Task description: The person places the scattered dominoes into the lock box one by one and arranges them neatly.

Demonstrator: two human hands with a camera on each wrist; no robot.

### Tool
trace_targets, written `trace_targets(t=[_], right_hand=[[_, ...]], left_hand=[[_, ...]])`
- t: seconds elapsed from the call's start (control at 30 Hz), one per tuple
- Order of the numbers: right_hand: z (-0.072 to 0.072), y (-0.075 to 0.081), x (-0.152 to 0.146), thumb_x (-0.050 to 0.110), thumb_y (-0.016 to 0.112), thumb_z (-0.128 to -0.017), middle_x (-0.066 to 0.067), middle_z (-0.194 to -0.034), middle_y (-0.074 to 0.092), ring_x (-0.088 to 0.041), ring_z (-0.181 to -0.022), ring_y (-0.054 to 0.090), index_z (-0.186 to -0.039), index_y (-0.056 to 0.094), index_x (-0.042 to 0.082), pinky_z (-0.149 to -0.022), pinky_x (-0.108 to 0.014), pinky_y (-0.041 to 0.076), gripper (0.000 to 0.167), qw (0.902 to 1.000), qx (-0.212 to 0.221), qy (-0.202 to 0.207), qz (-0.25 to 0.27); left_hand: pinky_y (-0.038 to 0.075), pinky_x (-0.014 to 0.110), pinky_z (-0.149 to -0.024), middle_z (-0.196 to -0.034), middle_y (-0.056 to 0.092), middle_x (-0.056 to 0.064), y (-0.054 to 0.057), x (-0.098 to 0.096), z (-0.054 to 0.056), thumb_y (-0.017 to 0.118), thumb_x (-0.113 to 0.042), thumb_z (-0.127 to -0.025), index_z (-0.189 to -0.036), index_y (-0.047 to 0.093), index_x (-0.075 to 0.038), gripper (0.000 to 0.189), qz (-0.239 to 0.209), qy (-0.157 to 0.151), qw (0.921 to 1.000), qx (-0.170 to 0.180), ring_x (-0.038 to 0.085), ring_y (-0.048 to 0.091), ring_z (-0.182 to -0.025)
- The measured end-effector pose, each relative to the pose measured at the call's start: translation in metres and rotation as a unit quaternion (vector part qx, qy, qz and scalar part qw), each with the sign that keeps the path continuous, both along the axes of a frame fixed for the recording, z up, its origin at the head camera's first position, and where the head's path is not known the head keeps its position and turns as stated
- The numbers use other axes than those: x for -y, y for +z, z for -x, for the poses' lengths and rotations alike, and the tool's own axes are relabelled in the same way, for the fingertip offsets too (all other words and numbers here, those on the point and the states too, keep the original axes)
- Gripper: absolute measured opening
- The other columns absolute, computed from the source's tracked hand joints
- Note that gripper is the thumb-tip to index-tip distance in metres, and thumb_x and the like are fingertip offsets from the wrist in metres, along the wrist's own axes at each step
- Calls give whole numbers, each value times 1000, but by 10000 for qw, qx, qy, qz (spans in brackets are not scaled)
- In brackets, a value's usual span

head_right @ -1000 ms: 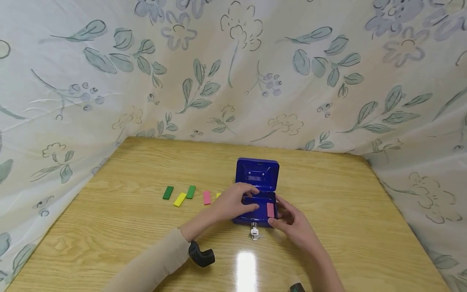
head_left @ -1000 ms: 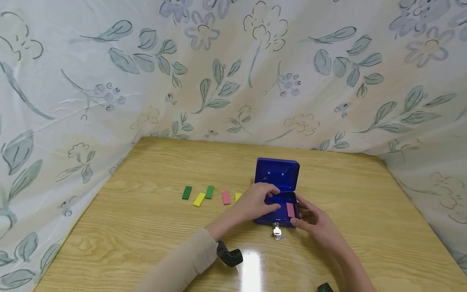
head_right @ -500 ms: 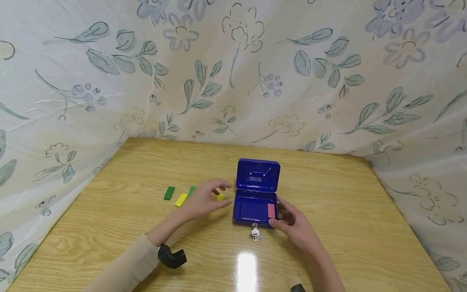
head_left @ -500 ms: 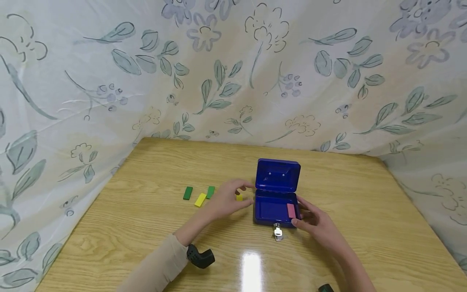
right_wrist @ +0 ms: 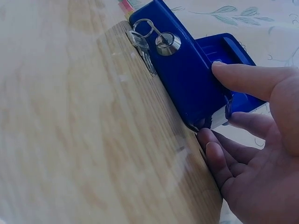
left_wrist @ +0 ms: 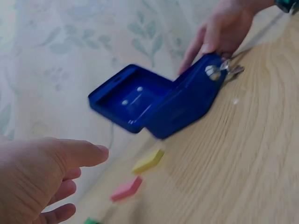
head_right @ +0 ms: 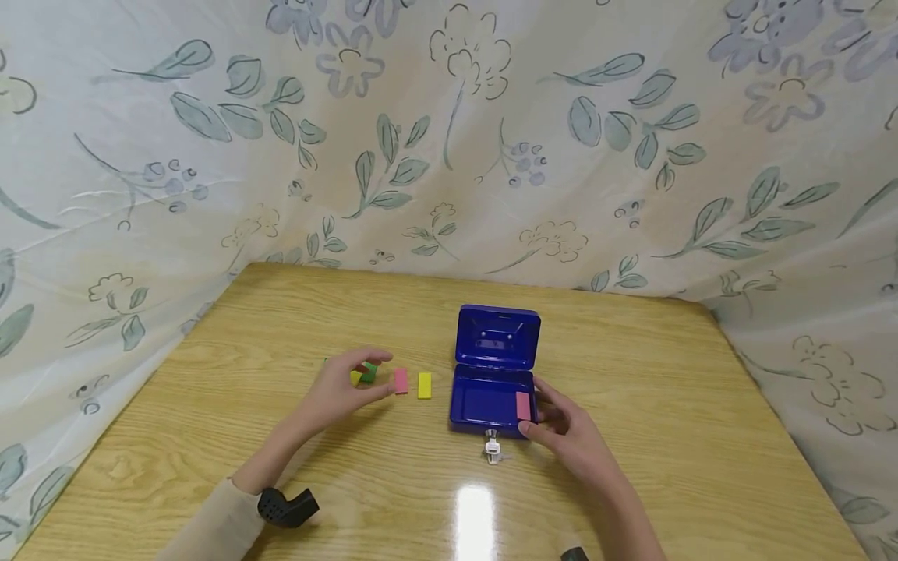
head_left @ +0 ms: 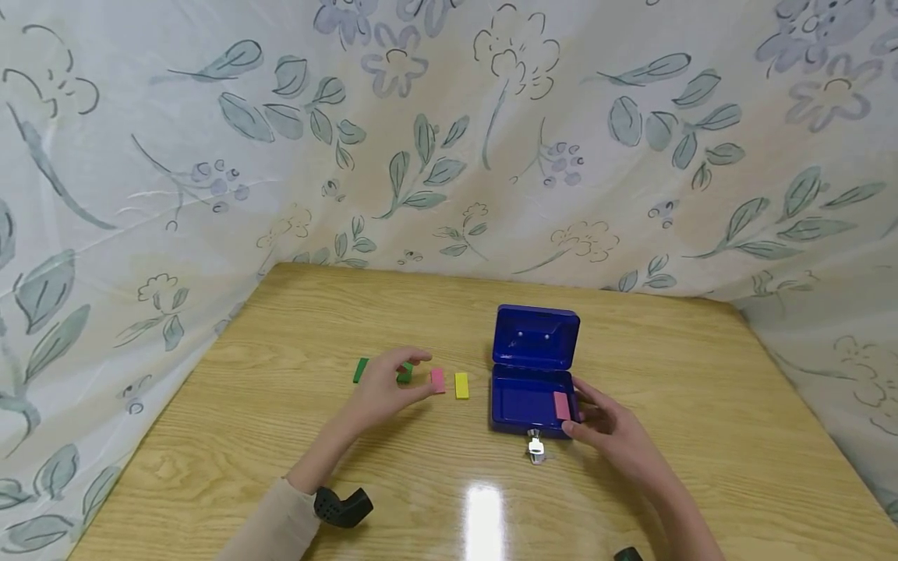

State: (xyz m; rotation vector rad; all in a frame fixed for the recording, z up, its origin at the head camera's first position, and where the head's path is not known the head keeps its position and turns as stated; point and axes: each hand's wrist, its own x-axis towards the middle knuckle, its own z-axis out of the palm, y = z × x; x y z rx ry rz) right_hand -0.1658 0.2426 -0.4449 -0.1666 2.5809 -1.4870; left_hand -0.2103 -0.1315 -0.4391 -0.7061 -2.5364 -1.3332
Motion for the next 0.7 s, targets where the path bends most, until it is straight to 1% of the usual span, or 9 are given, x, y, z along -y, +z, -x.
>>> trace_targets(t=[0.1, 0.2, 0.27, 0.33, 0.4, 0.57, 0.7], right_hand=[[0, 0, 0, 39, 73, -89, -16, -145, 45, -30, -112, 55, -154, 35, 22, -91, -43, 48, 77, 10000, -8, 18, -6], [0, 0, -1, 39, 73, -89, -16, -145, 45, -30, -112, 55, -154, 36, 21, -91, -43, 48, 77, 10000, -21, 44, -2], [-1, 0, -1, 38, 73, -89, -16, -145, 45, -30, -112, 55, -154, 36, 21, -91, -43, 48, 76, 10000, -41, 61, -4], [-1, -1, -1, 37, 73, -89, -16, -144, 46, -30, -111, 55, -153, 36, 20, -89, -42, 48, 76, 9999, -70, 75, -2], [-2, -2, -1, 36, 73, -90, -16, -143, 47, -29, -110, 55, -153, 36, 19, -88, -40, 48, 76, 9999, -97, 82, -2], [-3, -3, -1, 34, 73, -90, -16, -143, 47, -29, -110, 55, -153, 37, 19, -88, -39, 49, 75, 9999, -96, 52, 38], [-3, -3, -1, 33, 73, -91, -17, -144, 46, -29, -110, 56, -153, 37, 20, -88, -37, 49, 73, 9998, -145, 93, 86]], left_hand=[[49, 47, -89, -118, 65, 10, -2, 18, -3, 82, -19, -82, -122, 66, -3, 45, 4, 216, 9996, 191, 29, 59, -109], [47, 48, -92, -122, 64, 8, -2, 38, -4, 83, -18, -81, -125, 65, -4, 49, 24, 369, 9990, 253, 29, 56, -114], [47, 50, -92, -124, 64, 8, -3, 51, -3, 83, -15, -81, -126, 64, -3, 51, 45, 433, 9989, 197, 30, 55, -116], [46, 52, -93, -127, 62, 9, -4, 63, -1, 83, -14, -81, -128, 62, -2, 53, 66, 435, 9989, 179, 31, 54, -118], [45, 53, -94, -129, 61, 9, -6, 73, 0, 83, -13, -81, -129, 61, -2, 54, 71, 470, 9986, 245, 32, 52, -120], [41, 53, -97, -134, 57, 7, -13, 90, 3, 82, -19, -82, -133, 59, -6, 58, -81, 547, 9966, 609, 32, 47, -125], [39, 54, -98, -138, 53, 8, -14, 97, 4, 81, -14, -83, -136, 57, -7, 59, -118, 553, 9949, 841, 33, 43, -127]])
